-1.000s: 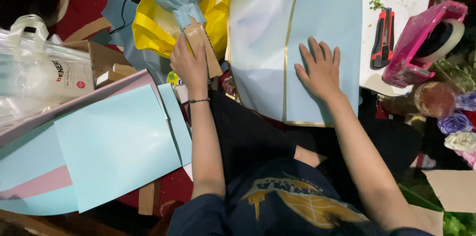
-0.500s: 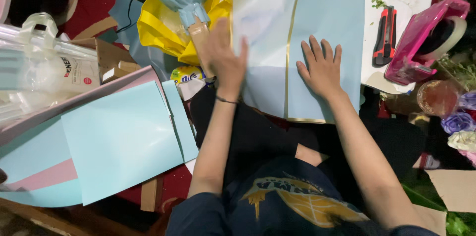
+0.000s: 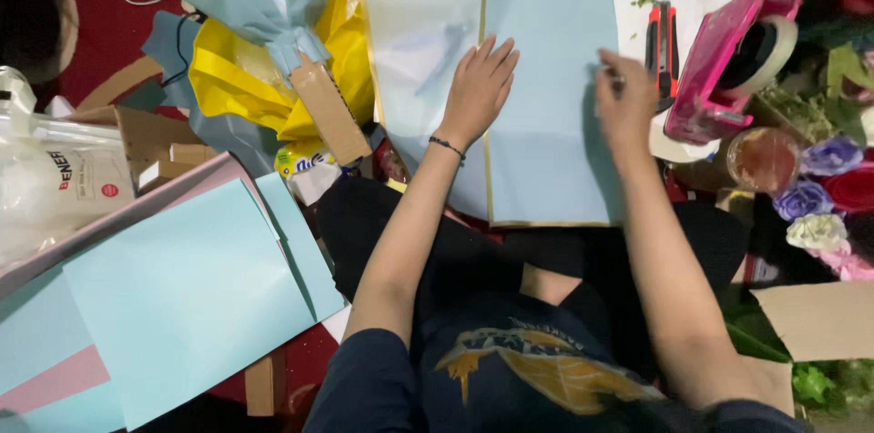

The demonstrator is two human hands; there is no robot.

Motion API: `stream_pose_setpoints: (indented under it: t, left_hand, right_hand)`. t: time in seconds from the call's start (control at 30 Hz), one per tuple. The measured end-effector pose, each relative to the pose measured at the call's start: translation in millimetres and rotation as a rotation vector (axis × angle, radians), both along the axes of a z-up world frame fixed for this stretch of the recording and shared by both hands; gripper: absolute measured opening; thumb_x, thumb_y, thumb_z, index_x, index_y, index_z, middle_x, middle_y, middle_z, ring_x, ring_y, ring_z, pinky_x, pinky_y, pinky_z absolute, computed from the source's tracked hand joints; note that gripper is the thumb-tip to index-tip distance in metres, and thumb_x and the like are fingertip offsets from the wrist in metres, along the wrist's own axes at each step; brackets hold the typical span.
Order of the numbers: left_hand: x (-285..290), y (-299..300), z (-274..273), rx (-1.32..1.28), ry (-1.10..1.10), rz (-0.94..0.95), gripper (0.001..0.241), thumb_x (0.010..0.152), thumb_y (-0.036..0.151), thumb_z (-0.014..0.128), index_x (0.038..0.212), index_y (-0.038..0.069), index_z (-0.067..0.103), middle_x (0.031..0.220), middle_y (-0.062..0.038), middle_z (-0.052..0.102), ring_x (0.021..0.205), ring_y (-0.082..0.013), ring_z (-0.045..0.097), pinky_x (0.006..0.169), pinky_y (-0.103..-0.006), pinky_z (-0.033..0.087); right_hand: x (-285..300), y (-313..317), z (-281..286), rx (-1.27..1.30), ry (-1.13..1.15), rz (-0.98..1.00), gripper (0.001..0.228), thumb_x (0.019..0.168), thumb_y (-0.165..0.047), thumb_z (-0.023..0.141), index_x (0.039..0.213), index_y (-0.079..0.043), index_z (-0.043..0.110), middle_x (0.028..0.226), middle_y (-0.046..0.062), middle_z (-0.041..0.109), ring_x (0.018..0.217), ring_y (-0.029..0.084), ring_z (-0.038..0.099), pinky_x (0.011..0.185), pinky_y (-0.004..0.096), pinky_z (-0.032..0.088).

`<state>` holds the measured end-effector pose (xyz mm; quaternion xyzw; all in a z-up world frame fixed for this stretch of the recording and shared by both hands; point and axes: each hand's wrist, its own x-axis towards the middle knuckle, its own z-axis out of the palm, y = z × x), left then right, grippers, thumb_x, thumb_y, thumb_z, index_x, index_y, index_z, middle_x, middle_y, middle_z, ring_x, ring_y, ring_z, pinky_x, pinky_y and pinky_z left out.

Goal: The person prepares floral wrapping paper, arranges a pre-assembled bouquet onto the paper, and folds the paper around the base of the bouquet.

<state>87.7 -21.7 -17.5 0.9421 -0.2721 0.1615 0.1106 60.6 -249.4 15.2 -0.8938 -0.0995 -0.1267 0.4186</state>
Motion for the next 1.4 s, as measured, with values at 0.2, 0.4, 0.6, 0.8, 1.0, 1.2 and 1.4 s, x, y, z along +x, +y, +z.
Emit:
stream_pose_setpoints:
  t: [0.2, 0.4, 0.6, 0.8, 1.0, 1.2, 1.4]
  left_hand:
    - [-2.1, -1.5, 7.7, -0.064, 0.007, 0.009, 0.032, 0.095, 0.014, 0.050, 0.127, 0.011, 0.052, 0.135, -0.002, 0.047, 0.129, -0.0253, 0.038, 0.107, -0.0402, 0.031]
    - [-2.7, 1.6, 1.1, -0.287, 0.048, -0.041, 0.030, 0.090, 0.005, 0.055, 0.120, 0.005, 0.055, 0.129, -0.008, 0.051, 0.126, -0.0325, 0.042, 0.107, -0.0457, 0.035]
    - [-3.3, -0.6, -1.2, -0.183, 0.020, -0.016, 0.031, 0.092, 0.008, 0.054, 0.124, 0.006, 0.053, 0.131, -0.007, 0.049, 0.128, -0.0300, 0.039, 0.108, -0.0436, 0.034]
    - [-8.9, 0.0, 5.7, -0.144, -0.023, 0.004, 0.031, 0.094, 0.010, 0.054, 0.125, 0.008, 0.052, 0.133, -0.005, 0.048, 0.128, -0.0288, 0.040, 0.108, -0.0430, 0.034]
    - [16.9, 5.8, 3.4, -0.087, -0.010, 0.002, 0.035, 0.095, 0.014, 0.052, 0.130, 0.010, 0.048, 0.138, -0.004, 0.044, 0.131, -0.0270, 0.037, 0.108, -0.0404, 0.035]
    - [43.3, 4.8, 7.0, 0.007, -0.095, 0.057, 0.033, 0.096, 0.015, 0.051, 0.129, 0.009, 0.050, 0.137, -0.004, 0.045, 0.130, -0.0269, 0.038, 0.110, -0.0458, 0.029]
    - [62.1, 7.1, 0.8, 0.148, -0.150, 0.116, 0.035, 0.096, 0.024, 0.052, 0.129, 0.012, 0.053, 0.136, -0.003, 0.046, 0.130, -0.0272, 0.036, 0.109, -0.0518, 0.022]
  right_hand:
    - [31.3, -14.8, 21.7, 0.027, 0.282, -0.328, 0.025, 0.089, -0.018, 0.067, 0.108, -0.004, 0.059, 0.094, 0.006, 0.061, 0.083, 0.016, 0.059, 0.066, 0.029, 0.054]
    - [70.5, -30.6, -0.2, -0.142, 0.480, -0.242, 0.022, 0.085, -0.029, 0.068, 0.091, -0.010, 0.060, 0.076, -0.002, 0.056, 0.068, 0.015, 0.052, 0.060, 0.032, 0.040]
    - [68.7, -6.0, 26.6, 0.375, 0.668, -0.217, 0.025, 0.076, -0.024, 0.069, 0.097, -0.014, 0.060, 0.091, -0.003, 0.064, 0.079, 0.007, 0.061, 0.066, 0.022, 0.050]
    - [64.2, 2.8, 45.6, 0.566, 0.743, -0.184, 0.028, 0.072, -0.016, 0.069, 0.099, -0.015, 0.064, 0.093, -0.001, 0.067, 0.081, 0.010, 0.065, 0.070, 0.022, 0.056]
    - [81.2, 2.8, 25.9, 0.623, 0.547, -0.139, 0.024, 0.073, -0.016, 0.070, 0.097, -0.014, 0.064, 0.091, -0.003, 0.066, 0.079, 0.008, 0.062, 0.069, 0.020, 0.052]
    - [113.4, 13.3, 49.0, 0.613, 0.552, -0.101, 0.022, 0.073, -0.013, 0.069, 0.095, -0.014, 0.063, 0.084, -0.005, 0.063, 0.074, 0.006, 0.060, 0.066, 0.019, 0.051]
    - [129.8, 8.4, 27.5, 0.029, 0.135, -0.084, 0.048, 0.077, -0.009, 0.070, 0.119, -0.008, 0.047, 0.105, 0.008, 0.056, 0.093, 0.018, 0.055, 0.078, 0.030, 0.048]
